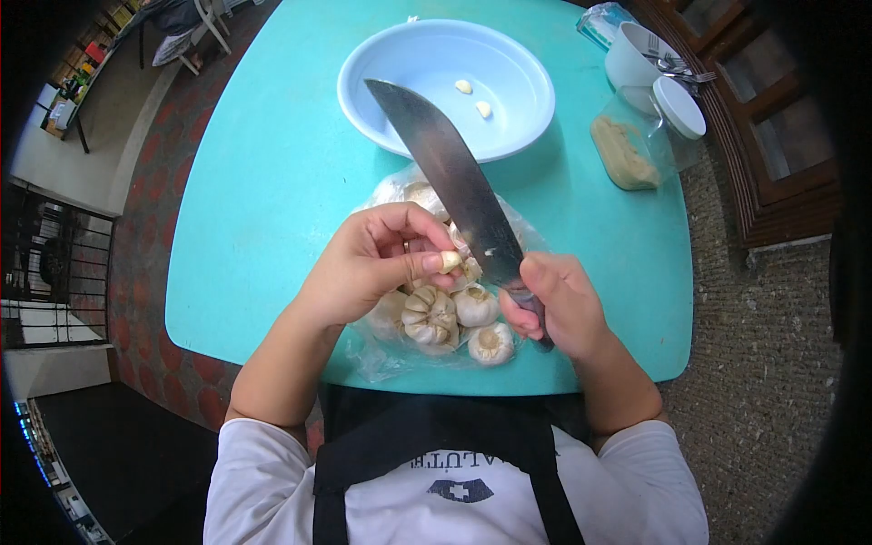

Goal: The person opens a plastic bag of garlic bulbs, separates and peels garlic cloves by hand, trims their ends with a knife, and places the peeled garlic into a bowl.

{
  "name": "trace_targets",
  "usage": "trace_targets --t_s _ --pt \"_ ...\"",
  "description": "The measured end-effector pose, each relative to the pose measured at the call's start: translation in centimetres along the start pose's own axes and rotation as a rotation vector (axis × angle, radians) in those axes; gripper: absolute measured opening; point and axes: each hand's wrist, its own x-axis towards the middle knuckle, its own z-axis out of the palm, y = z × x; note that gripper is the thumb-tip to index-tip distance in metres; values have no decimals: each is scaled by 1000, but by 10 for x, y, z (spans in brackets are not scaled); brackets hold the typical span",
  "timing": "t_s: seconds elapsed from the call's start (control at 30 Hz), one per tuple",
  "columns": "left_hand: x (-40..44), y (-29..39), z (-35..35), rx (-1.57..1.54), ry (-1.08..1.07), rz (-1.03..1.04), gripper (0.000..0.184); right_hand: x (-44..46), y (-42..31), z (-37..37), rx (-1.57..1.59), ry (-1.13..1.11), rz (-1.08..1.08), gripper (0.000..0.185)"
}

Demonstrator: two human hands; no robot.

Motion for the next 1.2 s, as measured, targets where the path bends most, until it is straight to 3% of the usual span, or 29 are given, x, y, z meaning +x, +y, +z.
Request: trace_targets --t_s 0.07,0.27,0.57,1.07,1.2 --pt "0 1 1 -42 11 -16 15 3 -1 4 -84 22 -46 48" --pt "0 -6 9 136 16 191 25 4 1 10 -106 47 -93 47" --pt "2 -4 2 -127 85 75 21 3 1 9 -117 44 -121 48" --pt "4 -2 -6 -309 184 100 19 -3 -7 4 -164 111 -183 52" --pt "4 -4 -4 -314 160 133 19 -3 -7 4 -99 78 -146 42"
